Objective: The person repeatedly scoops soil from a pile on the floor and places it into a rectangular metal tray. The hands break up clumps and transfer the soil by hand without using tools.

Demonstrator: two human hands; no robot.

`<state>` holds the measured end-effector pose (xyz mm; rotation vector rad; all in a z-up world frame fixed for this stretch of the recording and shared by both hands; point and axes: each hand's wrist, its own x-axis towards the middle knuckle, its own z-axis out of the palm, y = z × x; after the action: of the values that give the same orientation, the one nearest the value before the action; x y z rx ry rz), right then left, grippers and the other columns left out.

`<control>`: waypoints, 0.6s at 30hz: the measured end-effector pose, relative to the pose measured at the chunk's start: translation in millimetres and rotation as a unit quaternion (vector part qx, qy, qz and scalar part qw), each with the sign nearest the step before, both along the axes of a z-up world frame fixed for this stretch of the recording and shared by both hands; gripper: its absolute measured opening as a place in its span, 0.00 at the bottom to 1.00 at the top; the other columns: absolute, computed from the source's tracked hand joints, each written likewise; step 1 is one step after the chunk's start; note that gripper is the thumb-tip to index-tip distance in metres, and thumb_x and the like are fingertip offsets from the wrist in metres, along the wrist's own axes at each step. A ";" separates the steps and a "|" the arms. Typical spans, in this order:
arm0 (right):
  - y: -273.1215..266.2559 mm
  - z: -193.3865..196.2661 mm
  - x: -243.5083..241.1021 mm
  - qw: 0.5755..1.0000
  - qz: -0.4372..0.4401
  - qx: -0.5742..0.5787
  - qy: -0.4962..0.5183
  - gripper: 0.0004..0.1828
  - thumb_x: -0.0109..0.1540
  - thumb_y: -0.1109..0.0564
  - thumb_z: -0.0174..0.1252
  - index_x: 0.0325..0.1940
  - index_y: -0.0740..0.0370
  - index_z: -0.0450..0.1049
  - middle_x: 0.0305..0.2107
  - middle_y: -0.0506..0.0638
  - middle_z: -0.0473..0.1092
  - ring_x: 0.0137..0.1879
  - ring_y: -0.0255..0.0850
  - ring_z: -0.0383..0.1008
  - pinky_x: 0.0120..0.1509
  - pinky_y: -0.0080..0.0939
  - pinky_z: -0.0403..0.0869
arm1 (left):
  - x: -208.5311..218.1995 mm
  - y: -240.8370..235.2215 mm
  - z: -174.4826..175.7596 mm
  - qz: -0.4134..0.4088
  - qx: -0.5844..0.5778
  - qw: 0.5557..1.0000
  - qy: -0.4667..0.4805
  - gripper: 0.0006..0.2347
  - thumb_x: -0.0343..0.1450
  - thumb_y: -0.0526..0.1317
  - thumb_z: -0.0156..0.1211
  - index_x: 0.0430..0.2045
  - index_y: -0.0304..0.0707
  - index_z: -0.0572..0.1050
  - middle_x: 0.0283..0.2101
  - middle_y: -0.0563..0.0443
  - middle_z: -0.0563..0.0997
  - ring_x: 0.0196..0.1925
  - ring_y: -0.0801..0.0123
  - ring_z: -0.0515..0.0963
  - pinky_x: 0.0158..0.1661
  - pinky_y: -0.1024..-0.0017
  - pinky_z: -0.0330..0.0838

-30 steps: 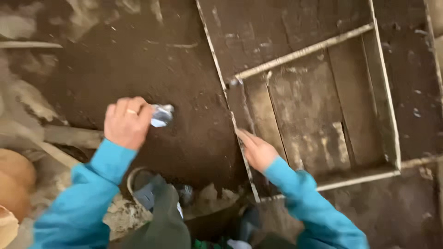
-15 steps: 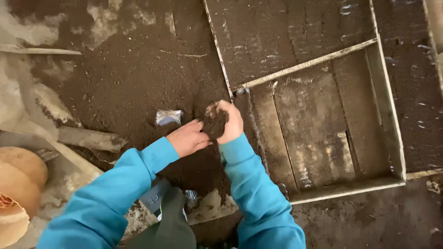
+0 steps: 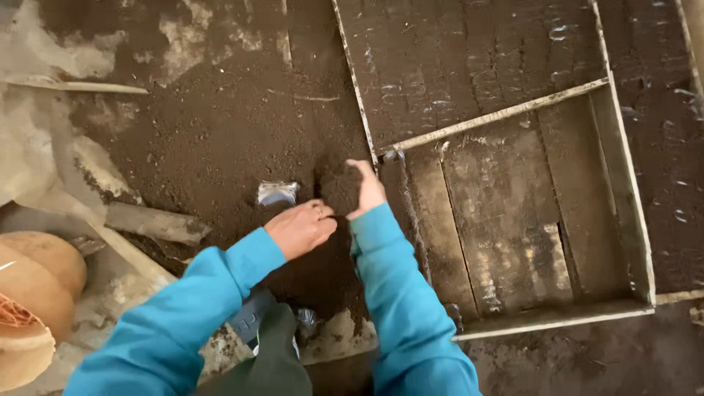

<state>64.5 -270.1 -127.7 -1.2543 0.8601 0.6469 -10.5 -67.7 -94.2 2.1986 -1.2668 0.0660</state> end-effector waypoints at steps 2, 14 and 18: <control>23.3 83.2 -33.6 0.995 -0.036 -0.019 -0.094 0.31 0.59 0.42 0.56 0.64 0.55 0.67 0.64 0.59 0.61 0.73 0.57 0.52 0.70 0.73 0.50 | -2.2 0.6 -13.9 0.011 0.015 1.000 -0.019 0.05 0.72 0.38 0.54 0.25 0.40 0.72 0.32 0.44 0.74 0.36 0.53 0.77 0.43 0.60 0.74; 12.6 136.2 -151.1 0.840 0.217 -0.125 -0.482 0.23 0.56 0.68 0.49 0.56 0.64 0.64 0.50 0.61 0.70 0.53 0.53 0.72 0.56 0.53 0.72 | -38.4 -3.6 36.9 0.085 -0.113 0.892 0.430 0.18 0.59 0.47 0.72 0.37 0.42 0.72 0.38 0.46 0.77 0.43 0.57 0.77 0.46 0.59 0.70; -19.1 60.8 -146.5 0.946 0.115 -0.213 -0.215 0.46 0.58 0.48 0.66 0.70 0.66 0.47 0.48 0.69 0.68 0.49 0.54 0.76 0.53 0.54 0.75 | -58.0 -7.5 32.9 0.161 -0.149 0.785 0.580 0.13 0.56 0.39 0.73 0.26 0.40 0.73 0.20 0.54 0.82 0.25 0.73 0.82 0.36 0.75 0.74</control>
<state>-82.0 -289.2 -66.9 -1.8271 0.4999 0.3485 -68.5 -75.2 -61.3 1.5948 -0.1478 -0.7816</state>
